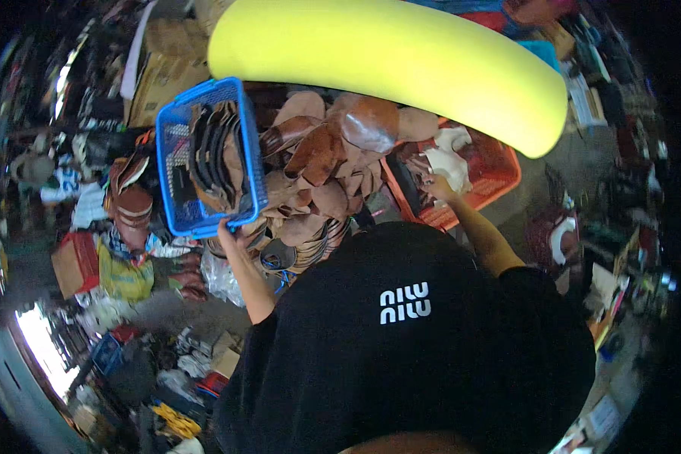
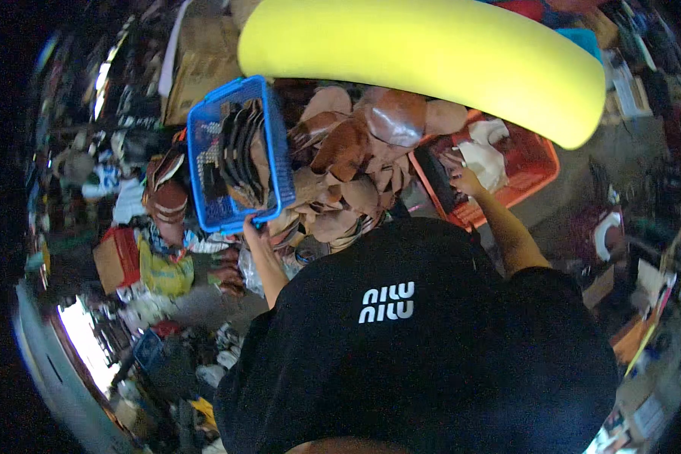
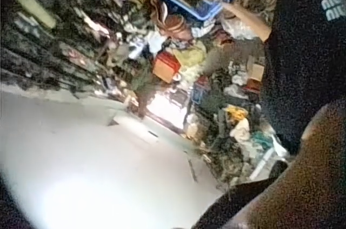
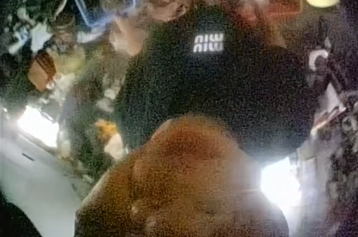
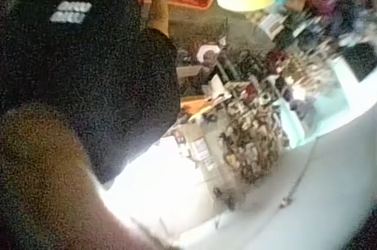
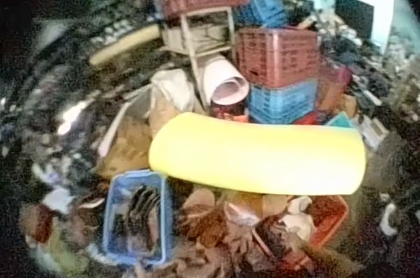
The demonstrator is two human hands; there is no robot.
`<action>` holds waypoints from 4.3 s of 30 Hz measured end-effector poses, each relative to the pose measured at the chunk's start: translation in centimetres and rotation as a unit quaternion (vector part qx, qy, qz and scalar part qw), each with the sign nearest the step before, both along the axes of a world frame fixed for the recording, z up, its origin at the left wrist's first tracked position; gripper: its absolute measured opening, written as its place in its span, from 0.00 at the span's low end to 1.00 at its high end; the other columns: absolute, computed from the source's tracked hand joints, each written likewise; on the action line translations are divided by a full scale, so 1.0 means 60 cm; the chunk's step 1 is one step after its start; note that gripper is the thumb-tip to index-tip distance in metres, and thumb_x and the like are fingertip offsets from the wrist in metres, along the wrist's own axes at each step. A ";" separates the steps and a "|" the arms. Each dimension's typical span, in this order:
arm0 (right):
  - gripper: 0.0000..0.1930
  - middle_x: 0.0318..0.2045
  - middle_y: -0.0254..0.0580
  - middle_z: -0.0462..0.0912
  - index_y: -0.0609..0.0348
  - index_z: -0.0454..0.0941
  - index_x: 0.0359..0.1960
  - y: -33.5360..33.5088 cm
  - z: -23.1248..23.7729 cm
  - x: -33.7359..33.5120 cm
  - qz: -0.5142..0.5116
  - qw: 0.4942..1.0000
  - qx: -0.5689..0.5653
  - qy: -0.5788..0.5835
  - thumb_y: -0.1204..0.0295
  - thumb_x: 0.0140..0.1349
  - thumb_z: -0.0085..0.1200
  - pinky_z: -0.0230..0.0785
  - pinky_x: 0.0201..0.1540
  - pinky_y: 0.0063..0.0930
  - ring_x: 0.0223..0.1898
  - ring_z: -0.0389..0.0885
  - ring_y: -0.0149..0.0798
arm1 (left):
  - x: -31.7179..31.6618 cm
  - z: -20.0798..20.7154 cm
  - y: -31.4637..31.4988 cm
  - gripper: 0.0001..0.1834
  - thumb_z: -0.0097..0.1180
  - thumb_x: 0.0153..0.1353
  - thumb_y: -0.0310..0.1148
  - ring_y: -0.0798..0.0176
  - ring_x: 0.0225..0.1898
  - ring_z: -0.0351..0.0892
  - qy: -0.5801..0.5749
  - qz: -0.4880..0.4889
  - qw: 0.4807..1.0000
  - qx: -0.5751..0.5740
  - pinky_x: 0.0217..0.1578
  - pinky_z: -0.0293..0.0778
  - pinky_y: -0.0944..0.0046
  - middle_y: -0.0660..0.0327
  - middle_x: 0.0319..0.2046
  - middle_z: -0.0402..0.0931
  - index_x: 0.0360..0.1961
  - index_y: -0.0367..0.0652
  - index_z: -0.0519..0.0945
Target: The recorder sorts through a large pile of leather shoe upper components and places them into categorized plastic crates.
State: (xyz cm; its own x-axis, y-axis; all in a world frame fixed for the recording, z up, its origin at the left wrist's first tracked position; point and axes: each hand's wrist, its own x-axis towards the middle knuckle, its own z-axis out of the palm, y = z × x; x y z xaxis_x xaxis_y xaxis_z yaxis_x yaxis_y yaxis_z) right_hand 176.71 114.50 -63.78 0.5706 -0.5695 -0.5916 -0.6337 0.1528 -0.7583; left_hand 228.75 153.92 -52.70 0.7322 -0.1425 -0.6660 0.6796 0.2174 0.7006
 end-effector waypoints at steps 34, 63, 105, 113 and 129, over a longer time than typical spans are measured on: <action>0.33 0.52 0.52 0.73 0.62 0.57 0.64 0.014 0.334 -0.270 -0.129 0.914 0.301 -0.240 0.55 0.65 0.54 0.80 0.43 0.41 0.48 0.79 0.44 | -0.551 0.243 -0.085 0.24 0.57 0.48 0.24 0.59 0.40 0.78 -0.059 -0.265 0.956 0.111 0.43 0.75 0.59 0.60 0.39 0.76 0.49 0.40 0.72; 0.18 0.33 0.50 0.82 0.63 0.71 0.42 0.029 0.218 -0.471 -0.298 0.894 0.317 -0.105 0.63 0.58 0.58 0.82 0.31 0.39 0.28 0.85 0.44 | -0.691 0.227 -0.207 0.26 0.57 0.56 0.33 0.55 0.31 0.81 0.005 -0.478 0.855 0.203 0.20 0.82 0.58 0.53 0.38 0.75 0.54 0.38 0.65; 0.19 0.38 0.45 0.81 0.58 0.68 0.48 -0.182 -0.021 -0.502 -0.438 0.868 0.196 -0.128 0.71 0.56 0.58 0.80 0.38 0.47 0.32 0.83 0.48 | -0.738 -0.149 -0.444 0.12 0.63 0.50 0.28 0.63 0.29 0.78 -0.006 -0.502 0.857 0.118 0.31 0.76 0.58 0.61 0.31 0.79 0.37 0.40 0.77; 0.27 0.37 0.43 0.81 0.56 0.64 0.59 -0.121 0.015 -0.509 -0.460 0.886 -0.010 0.059 0.69 0.57 0.58 0.80 0.26 0.36 0.28 0.83 0.41 | -0.714 -0.110 -0.438 0.24 0.70 0.49 0.49 0.66 0.16 0.76 -0.118 -0.570 0.765 0.275 0.14 0.72 0.66 0.61 0.18 0.77 0.27 0.35 0.80; 0.18 0.28 0.43 0.82 0.58 0.73 0.52 -0.086 -0.041 -0.551 -0.038 0.978 0.163 0.123 0.68 0.60 0.55 0.76 0.23 0.33 0.24 0.82 0.38 | -0.784 -0.194 0.008 0.18 0.61 0.59 0.44 0.60 0.24 0.80 0.097 -0.443 0.799 0.395 0.26 0.78 0.52 0.56 0.26 0.80 0.41 0.39 0.81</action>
State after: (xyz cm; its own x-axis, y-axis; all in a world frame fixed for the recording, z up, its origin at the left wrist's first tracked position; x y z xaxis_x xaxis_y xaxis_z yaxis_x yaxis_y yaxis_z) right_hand 143.63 109.31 -66.24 0.3523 -0.3629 -0.8627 -0.7680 0.4148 -0.4881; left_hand 181.71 154.42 -64.37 0.4491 -0.0263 -0.8931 0.4331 -0.8679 0.2433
